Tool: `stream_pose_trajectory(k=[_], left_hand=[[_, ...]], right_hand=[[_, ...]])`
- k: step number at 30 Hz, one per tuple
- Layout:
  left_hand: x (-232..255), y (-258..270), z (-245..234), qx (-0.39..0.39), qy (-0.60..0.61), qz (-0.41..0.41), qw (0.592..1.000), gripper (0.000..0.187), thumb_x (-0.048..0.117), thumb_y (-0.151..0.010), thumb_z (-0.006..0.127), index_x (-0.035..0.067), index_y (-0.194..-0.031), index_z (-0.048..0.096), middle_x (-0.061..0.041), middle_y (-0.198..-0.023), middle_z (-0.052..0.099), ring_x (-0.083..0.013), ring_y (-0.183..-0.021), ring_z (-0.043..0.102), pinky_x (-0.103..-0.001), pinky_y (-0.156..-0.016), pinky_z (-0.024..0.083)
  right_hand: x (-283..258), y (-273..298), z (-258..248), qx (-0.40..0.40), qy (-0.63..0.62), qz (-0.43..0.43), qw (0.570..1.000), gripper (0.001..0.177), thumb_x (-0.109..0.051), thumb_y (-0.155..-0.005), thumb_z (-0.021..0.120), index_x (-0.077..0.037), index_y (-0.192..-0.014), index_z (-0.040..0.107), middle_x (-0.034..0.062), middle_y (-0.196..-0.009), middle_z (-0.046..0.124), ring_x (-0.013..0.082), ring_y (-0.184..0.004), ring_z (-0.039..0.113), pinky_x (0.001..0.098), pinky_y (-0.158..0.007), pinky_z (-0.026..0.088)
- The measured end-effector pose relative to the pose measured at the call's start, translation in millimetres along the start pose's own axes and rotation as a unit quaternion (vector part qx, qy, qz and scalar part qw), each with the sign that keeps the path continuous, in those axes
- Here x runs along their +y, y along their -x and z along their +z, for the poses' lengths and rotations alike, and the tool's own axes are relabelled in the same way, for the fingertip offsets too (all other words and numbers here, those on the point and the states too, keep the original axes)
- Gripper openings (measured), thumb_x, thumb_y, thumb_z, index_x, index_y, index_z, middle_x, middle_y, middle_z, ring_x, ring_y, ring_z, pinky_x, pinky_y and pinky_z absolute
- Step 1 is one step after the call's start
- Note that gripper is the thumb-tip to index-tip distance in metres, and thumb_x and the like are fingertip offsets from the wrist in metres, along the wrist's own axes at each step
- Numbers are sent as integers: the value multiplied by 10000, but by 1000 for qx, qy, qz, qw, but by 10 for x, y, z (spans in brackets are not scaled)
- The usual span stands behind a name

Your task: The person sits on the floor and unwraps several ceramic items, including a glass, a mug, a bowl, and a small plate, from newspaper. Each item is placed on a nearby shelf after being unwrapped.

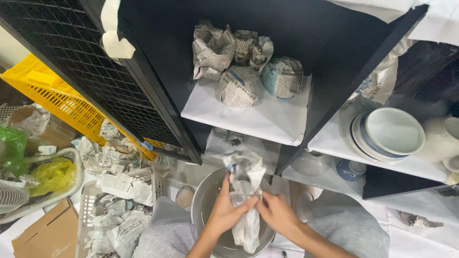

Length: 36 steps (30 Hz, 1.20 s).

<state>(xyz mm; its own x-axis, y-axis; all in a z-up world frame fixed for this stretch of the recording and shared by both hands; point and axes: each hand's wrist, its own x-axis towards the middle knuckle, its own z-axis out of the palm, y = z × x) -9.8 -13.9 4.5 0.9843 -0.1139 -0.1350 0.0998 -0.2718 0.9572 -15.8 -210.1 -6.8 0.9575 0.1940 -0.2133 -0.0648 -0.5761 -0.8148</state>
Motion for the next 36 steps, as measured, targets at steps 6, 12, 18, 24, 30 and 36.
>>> stream_pose_trajectory(k=[6,12,18,24,30,36], left_hand=[[-241,-97,-18,38,112,-24,993,412,111,-852,736,-9,-1241,673,-117,-1095,790,-189,-1001,719,-315,-888,549],[-273,-156,-262,31,296,-145,944,267,105,-963,648,-43,-1179,701,-117,-1077,769,-146,-938,697,-295,-830,544],[-104,-157,-503,-13,455,-204,867,271,99,-961,606,-41,-1182,678,-133,-1075,761,-209,-946,718,-358,-841,592],[-30,-136,-506,-51,488,-240,838,387,149,-940,651,-41,-1274,606,-158,-1154,725,-231,-1000,729,-384,-875,600],[-62,-50,-444,-88,428,-292,851,533,71,-823,757,-28,-1313,574,-173,-1197,718,-275,-1069,727,-434,-920,605],[-88,12,-316,-143,425,-255,856,560,-54,-774,751,-26,-1311,597,-147,-1207,720,-269,-1088,718,-410,-961,586]], right_hand=[[-123,56,5,-12,11,-4,1000,317,-315,-972,608,-13,-997,701,204,-644,691,371,-567,694,451,-531,520],[33,7,-73,-33,-71,24,997,325,-322,-957,654,-7,-967,737,104,-608,676,189,-498,599,348,-478,464],[147,-88,-178,-108,-315,96,938,323,-315,-966,634,-17,-916,748,1,-666,655,83,-480,516,253,-457,389],[153,-105,-177,-102,-270,118,950,333,-339,-957,640,-25,-891,727,-2,-664,639,89,-478,515,254,-465,390],[182,-82,-231,-131,-222,83,963,330,-324,-948,675,-4,-894,737,-6,-623,633,85,-503,573,254,-474,441],[143,-74,-302,-125,-237,52,962,299,-291,-927,686,-23,-1005,794,-38,-664,683,42,-546,570,234,-491,448]])
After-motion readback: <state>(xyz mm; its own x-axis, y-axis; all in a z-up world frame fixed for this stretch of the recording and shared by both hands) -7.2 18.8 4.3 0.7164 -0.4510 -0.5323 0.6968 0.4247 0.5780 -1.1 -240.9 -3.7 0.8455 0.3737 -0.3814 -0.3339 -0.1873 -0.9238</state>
